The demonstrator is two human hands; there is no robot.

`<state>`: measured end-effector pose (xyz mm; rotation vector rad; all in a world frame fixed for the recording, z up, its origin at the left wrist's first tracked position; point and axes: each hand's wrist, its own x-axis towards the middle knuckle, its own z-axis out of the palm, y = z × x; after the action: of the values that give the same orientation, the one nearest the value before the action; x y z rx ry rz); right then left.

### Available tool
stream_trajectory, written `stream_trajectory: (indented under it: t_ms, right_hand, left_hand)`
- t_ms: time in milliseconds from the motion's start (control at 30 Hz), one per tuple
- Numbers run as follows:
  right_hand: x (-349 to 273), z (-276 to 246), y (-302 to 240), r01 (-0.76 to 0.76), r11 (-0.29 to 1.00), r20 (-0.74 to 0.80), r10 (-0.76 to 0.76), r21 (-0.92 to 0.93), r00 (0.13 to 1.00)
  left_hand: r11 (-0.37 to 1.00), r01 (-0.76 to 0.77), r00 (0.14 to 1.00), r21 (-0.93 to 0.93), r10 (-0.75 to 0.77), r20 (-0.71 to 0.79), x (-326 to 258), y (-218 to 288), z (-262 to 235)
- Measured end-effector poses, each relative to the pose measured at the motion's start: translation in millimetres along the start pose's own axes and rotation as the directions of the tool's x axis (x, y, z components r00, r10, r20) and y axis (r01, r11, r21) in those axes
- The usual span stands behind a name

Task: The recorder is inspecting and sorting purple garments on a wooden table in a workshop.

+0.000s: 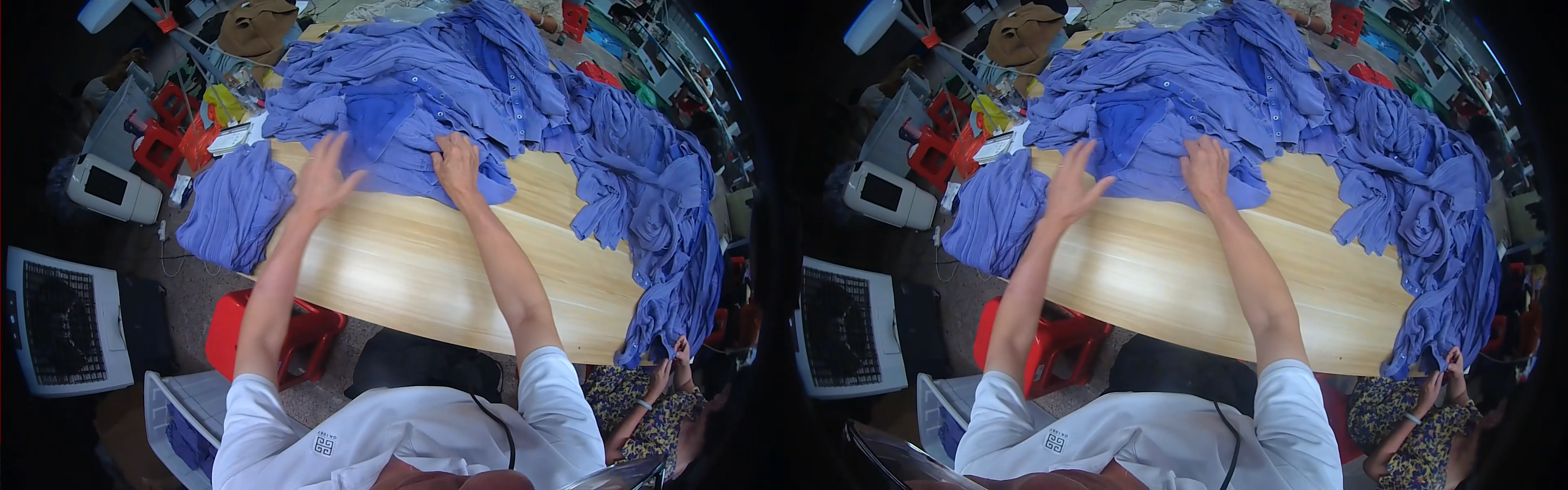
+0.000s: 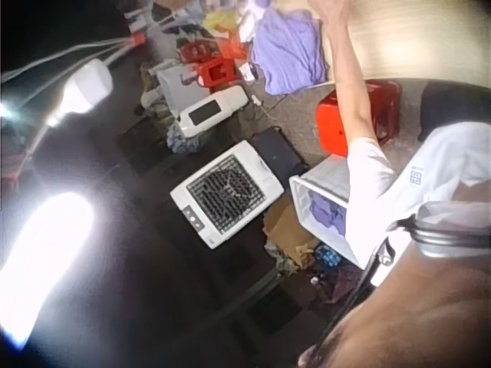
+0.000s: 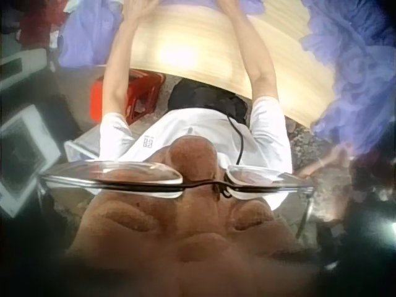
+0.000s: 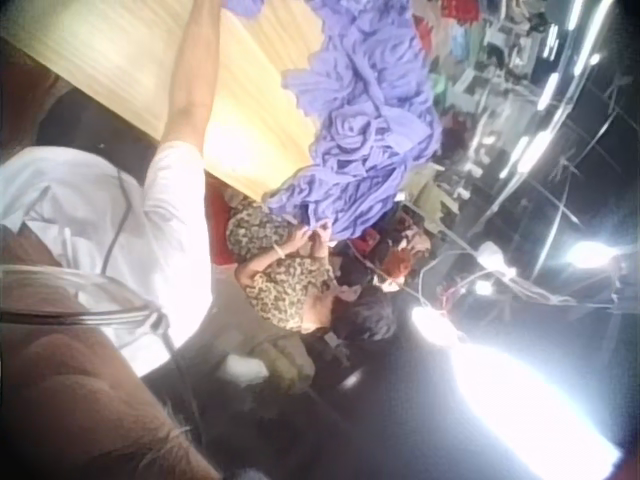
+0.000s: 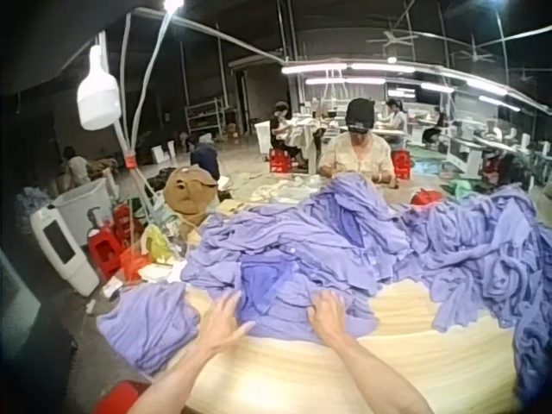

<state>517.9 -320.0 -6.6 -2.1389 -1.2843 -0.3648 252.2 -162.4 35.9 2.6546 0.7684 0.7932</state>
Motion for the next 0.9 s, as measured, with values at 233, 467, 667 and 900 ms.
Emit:
stream_trajectory:
  t_ms: [233,467,667,900]
  right_hand:
    - [-14.9,-41.4,-8.1,0.143,0.955,-0.257,-0.074,0.260,0.964]
    - [-43.2,-49.0,-23.4,0.003,0.985,0.131,-0.026,0.172,0.991]
    - [-84.0,-70.7,-43.5,0.148,0.826,-0.186,-0.054,0.544,0.981]
    - [-202.5,-152.2,6.1,0.029,0.886,-0.065,0.001,0.464,0.998]
  left_hand:
    - [0.991,0.061,0.932,-0.120,-0.100,-0.349,43.4,1.5,74.4]
    - [0.741,0.043,0.902,-0.670,-0.318,-0.294,55.6,41.6,11.2]
    - [0.753,-0.362,0.926,-0.550,0.357,-0.121,-49.5,244.2,-28.9]
    - [0.759,-0.336,0.890,-0.558,0.450,0.076,-158.0,265.6,-2.7]
